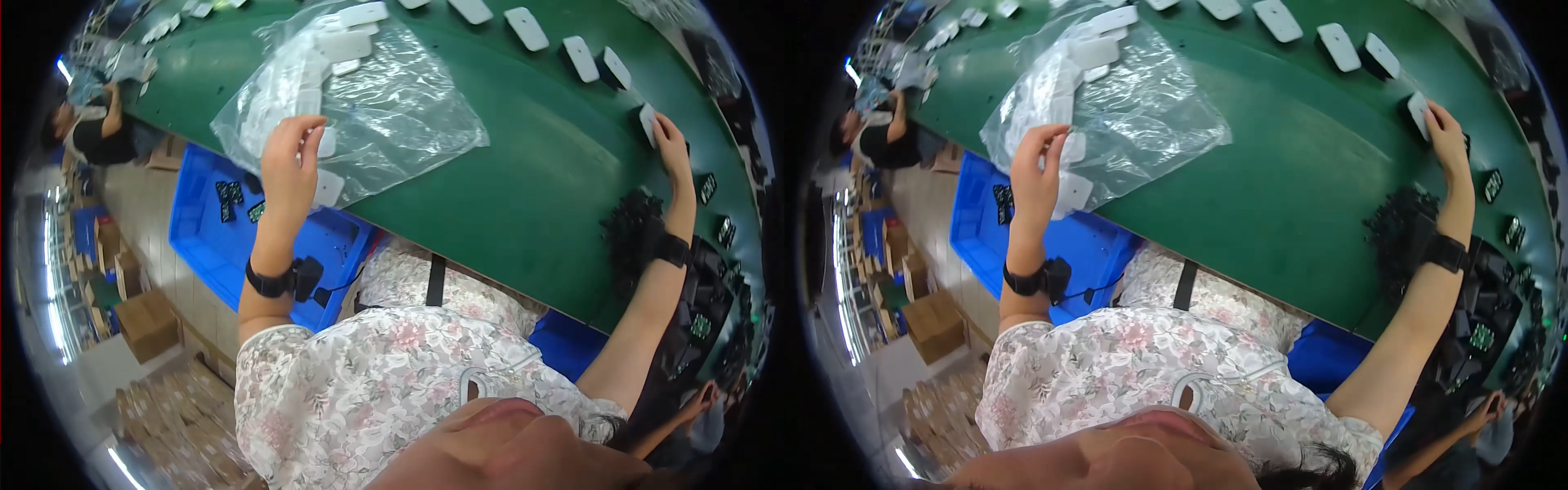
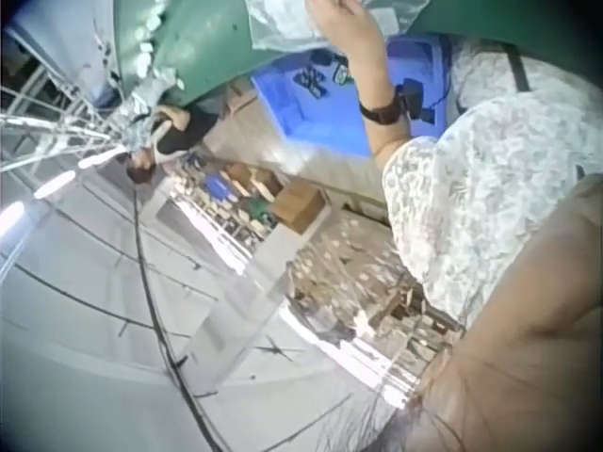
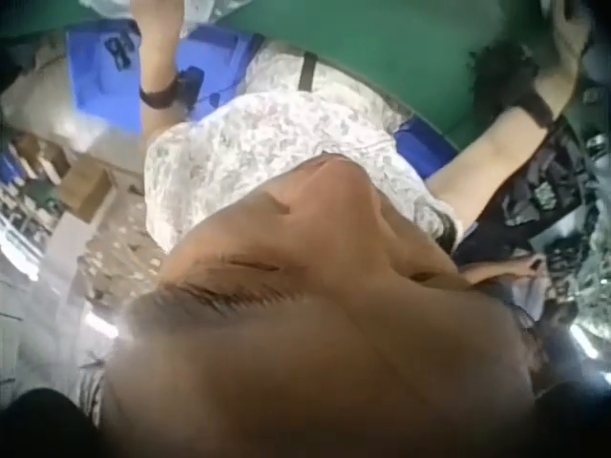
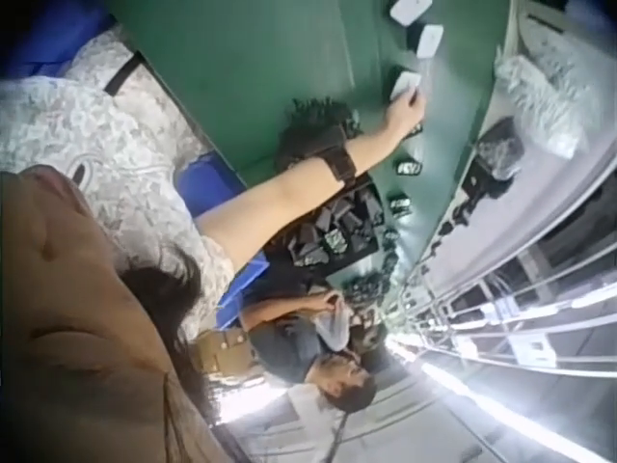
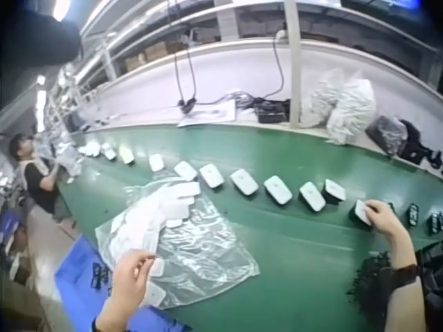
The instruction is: The person picks up a white plastic plate, inserts a small black component into it by hand, and then presses the plate onto a black housing before placing the assembled unit onto the conveyor belt.
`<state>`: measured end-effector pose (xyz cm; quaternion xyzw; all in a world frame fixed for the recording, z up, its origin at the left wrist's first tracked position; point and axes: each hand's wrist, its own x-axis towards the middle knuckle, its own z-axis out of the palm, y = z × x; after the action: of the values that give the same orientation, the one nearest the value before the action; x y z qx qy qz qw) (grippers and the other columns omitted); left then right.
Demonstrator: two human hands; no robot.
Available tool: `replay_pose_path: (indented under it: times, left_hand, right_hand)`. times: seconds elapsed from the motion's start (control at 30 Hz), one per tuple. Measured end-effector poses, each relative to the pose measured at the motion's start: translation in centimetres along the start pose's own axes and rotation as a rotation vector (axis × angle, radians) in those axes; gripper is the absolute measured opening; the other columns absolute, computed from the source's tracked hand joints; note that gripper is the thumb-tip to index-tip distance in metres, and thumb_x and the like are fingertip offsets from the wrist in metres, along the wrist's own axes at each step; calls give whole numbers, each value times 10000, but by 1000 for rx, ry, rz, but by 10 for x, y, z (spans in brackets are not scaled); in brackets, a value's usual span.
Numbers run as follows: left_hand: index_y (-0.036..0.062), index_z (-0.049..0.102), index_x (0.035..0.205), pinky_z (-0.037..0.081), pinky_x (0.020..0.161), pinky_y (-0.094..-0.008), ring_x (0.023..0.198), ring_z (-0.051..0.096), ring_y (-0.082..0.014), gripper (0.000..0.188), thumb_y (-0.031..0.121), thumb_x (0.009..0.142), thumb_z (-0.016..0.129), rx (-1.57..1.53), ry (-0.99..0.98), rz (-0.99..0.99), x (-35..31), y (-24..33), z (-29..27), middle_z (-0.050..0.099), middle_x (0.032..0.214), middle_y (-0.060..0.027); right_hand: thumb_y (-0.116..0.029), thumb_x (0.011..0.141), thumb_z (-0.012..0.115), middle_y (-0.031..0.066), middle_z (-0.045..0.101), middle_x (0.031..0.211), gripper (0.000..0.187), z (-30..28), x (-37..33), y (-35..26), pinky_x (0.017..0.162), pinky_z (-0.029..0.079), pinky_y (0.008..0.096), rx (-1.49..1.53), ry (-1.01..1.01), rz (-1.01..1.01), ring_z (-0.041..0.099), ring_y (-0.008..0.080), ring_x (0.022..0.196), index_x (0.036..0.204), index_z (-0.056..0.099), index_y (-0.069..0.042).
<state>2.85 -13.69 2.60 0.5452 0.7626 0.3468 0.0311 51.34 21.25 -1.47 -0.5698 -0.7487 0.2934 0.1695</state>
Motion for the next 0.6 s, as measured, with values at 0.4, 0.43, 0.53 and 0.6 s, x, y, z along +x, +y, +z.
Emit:
replay_pose_path:
  times: [0.4, 0.43, 0.53, 0.6]
  left_hand:
    - [18, 546, 1139, 475, 836, -392, 1026, 560, -315, 390, -19, 751, 544, 567, 144, 559, 97, -65, 64, 600, 1105, -114]
    - [24, 523, 1169, 476, 843, -398, 1062, 556, -319, 428, -5, 742, 536, 701, 109, 558, 104, -70, 70, 594, 1141, -114]
    - [62, 550, 1136, 477, 748, -421, 949, 594, -305, 379, 24, 760, 524, 636, 15, 559, 116, -99, 72, 616, 989, -123]
    - [90, 588, 1120, 473, 731, -444, 897, 615, -312, 345, 35, 790, 508, 570, 9, 535, 116, -100, 66, 640, 941, -144]
  right_hand:
    - [-193, 965, 510, 47, 629, 1139, 281, 12, -67, -65, 873, 420, 242, -13, 431, -277, 564, 127, 1081, 1207, 598, -80]
    - [-182, 964, 519, 44, 636, 1126, 268, 13, -84, -81, 859, 418, 229, -5, 440, -219, 569, 117, 1066, 1193, 605, -74]
    - [-178, 943, 556, 33, 651, 1080, 245, 18, -114, -91, 830, 428, 232, -22, 493, -267, 589, 110, 997, 1148, 628, -65]
    - [-153, 913, 593, 23, 657, 1017, 213, 18, -134, -97, 774, 432, 229, -97, 536, -220, 590, 100, 910, 1101, 648, -70]
